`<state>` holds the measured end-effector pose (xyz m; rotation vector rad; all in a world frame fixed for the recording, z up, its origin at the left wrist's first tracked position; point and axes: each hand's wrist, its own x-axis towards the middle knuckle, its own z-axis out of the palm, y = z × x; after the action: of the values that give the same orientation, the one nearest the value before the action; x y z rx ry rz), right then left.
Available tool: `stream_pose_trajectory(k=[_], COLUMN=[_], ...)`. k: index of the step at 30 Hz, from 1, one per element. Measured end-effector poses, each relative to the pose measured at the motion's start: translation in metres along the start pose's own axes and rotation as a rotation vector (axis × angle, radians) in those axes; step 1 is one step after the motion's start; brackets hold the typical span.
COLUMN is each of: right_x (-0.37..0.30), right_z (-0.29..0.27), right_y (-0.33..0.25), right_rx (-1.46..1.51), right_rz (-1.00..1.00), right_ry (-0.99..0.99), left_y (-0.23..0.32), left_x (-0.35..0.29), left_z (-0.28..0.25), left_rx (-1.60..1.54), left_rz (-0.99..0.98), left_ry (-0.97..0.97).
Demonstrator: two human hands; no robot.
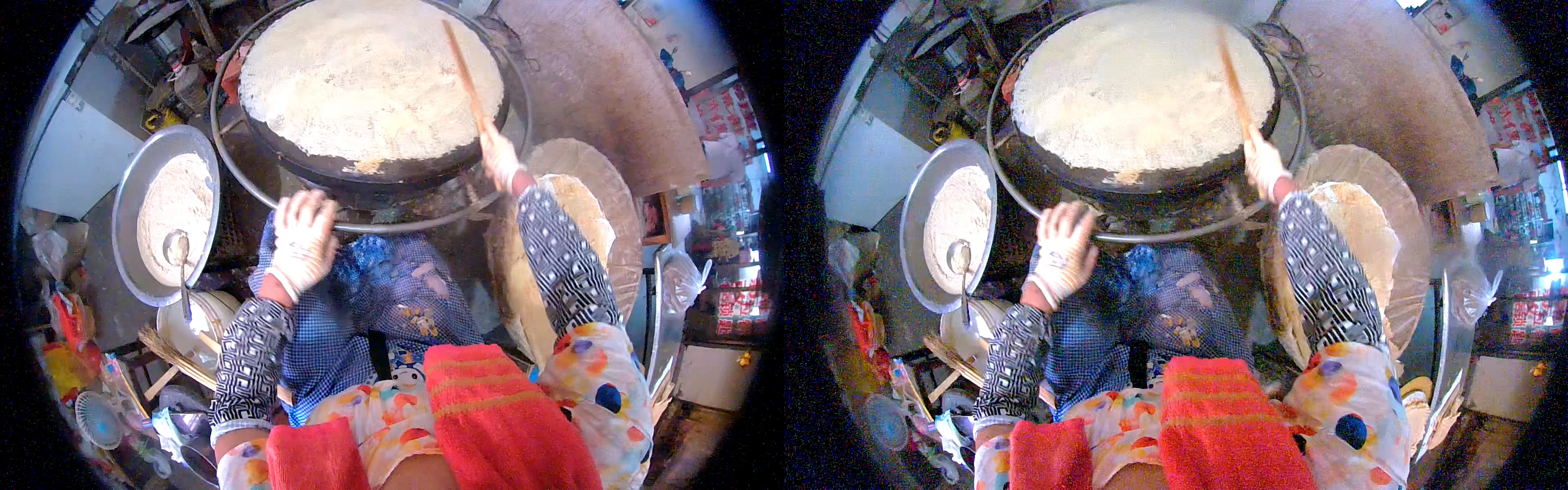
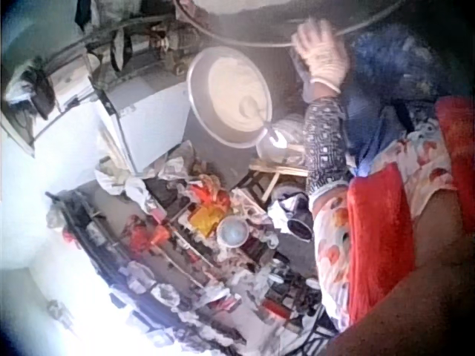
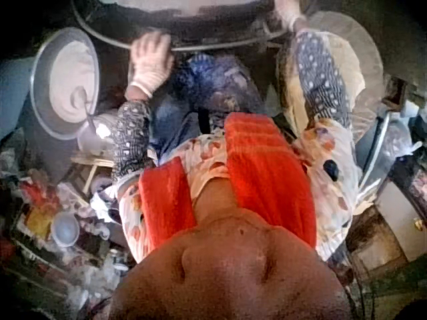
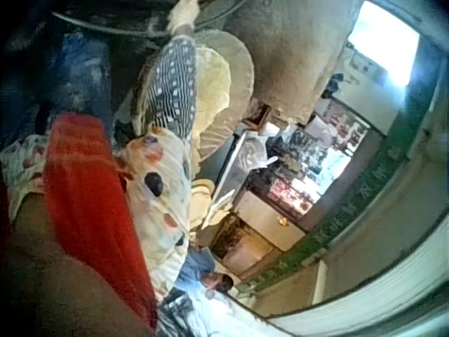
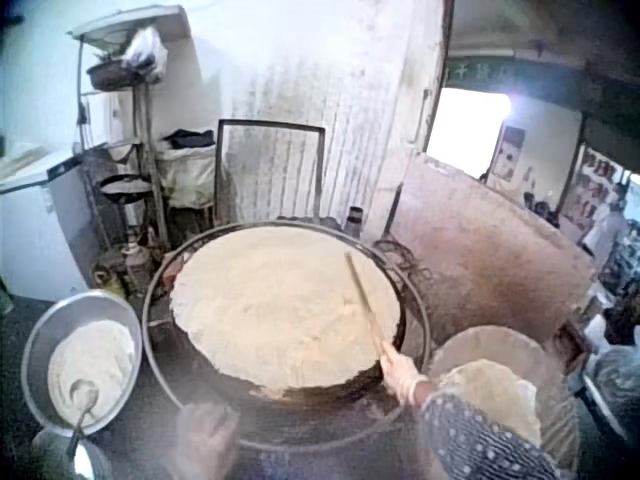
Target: The person prepares flatbread by pouring batter onto a circular griddle, spreading it thin using a wooden stick, flipping it with a blue spatula, and then stacking the finished flatbreads onto a plate.
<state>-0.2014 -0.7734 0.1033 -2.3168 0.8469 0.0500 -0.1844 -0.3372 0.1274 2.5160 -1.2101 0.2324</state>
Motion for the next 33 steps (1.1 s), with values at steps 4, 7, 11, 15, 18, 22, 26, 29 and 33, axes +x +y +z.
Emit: stream_pose_trajectory(k=[4, 7, 11, 15, 18, 22, 26, 29, 33], right_x=[-0.122, -0.145, -0.214, -0.153, -0.113, -0.033, 0.010, 0.063, 0.110], right_z=[0.045, 0.100, 0.050, 0.033, 0.002, -0.014, -0.034, -0.041, -0.052], right_y=[-0.012, -0.007, -0.093, -0.031, 0.005, 0.063, 0.033, 0.036, 0.054], right_rx=[0.347, 0.363, 0.681, -0.512, -0.596, -0.607, -0.574, -0.551, -0.574], right_rz=[-0.141, -0.950, -0.045, -0.495, -0.385, -0.402, -0.243, -0.159, -0.078], right_ry=[-0.127, 0.167, -0.390, -0.066, -0.094, 0.123, 0.183, 0.214, 0.310], left_y=[0.073, 0.121, 0.113, 0.074, 0.029, -0.030, -0.110, -0.174, -0.199], left_x=[0.009, 0.021, 0.034, 0.030, 0.019, 0.019, 0.007, 0.006, 0.045], left_z=[0.043, 0.092, 0.114, 0.079, 0.058, 0.059, 0.051, 0.050, 0.022], left_rx=[-0.209, 0.038, -0.035, -0.118, -0.175, 0.066, 0.307, 0.389, 0.641], left_rz=[0.244, 0.253, -0.004, -0.154, -0.199, -0.256, -0.163, -0.089, -0.111], left_ry=[0.003, -0.151, -0.177, -0.149, -0.096, -0.052, -0.096, -0.124, -0.479])
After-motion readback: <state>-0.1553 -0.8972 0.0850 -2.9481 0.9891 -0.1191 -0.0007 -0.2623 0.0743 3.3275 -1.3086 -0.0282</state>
